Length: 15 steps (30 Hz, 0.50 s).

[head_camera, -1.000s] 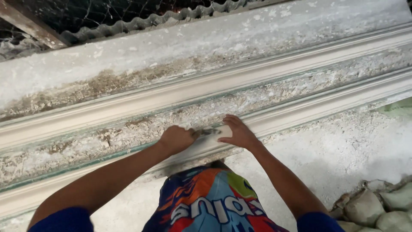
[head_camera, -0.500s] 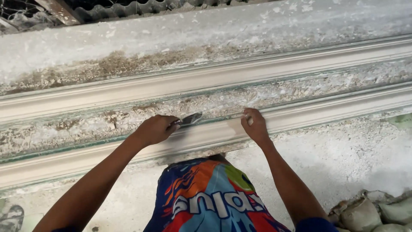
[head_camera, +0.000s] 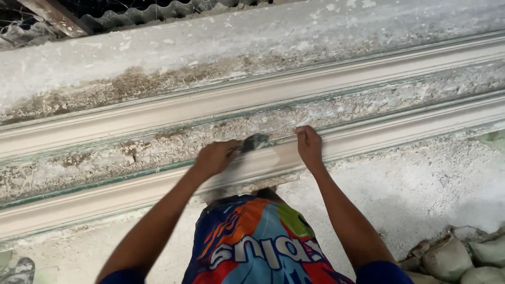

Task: Trim and smooth the edges of gypsum architectural moldings using a putty knife.

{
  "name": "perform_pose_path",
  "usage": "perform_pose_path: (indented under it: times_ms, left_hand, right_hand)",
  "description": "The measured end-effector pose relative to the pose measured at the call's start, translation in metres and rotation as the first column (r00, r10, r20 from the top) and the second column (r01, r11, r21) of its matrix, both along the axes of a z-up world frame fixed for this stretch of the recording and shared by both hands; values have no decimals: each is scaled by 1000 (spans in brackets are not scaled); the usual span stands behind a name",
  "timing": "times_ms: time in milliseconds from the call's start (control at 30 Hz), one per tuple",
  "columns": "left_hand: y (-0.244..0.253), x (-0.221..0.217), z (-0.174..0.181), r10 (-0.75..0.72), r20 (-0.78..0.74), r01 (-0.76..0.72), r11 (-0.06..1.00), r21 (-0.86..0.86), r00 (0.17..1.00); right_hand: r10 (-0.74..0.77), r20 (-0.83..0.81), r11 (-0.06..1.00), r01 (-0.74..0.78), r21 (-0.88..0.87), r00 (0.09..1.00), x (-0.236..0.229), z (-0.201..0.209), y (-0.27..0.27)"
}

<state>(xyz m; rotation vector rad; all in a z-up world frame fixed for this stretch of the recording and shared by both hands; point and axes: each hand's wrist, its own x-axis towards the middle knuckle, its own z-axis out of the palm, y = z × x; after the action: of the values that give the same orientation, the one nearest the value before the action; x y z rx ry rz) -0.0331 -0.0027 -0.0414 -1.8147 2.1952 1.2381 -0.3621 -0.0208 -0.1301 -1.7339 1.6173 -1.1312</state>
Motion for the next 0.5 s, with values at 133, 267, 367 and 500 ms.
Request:
perform_pose_path:
  times_ms: [133,267,367,500]
  left_hand:
    - [-21,-88,0,-52,-96,43,994,-96,994]
    - [-23,-63,10,-123,-71,118,991,-65,990]
    - [-8,-33,35,-289,103,302,942,-145,952]
    - [13,-24,42,-467,450,615,740,-273,761]
  right_hand:
    - [-46,-14,996,45,-71,999,-16,17,-17]
    - [-77,-108,978,54,-203,991,-55,19,-20]
    - [-188,-110,982,190,9,976,-82,8,-18]
    - [-149,-109,988,146,-42,983,-87,5,-15]
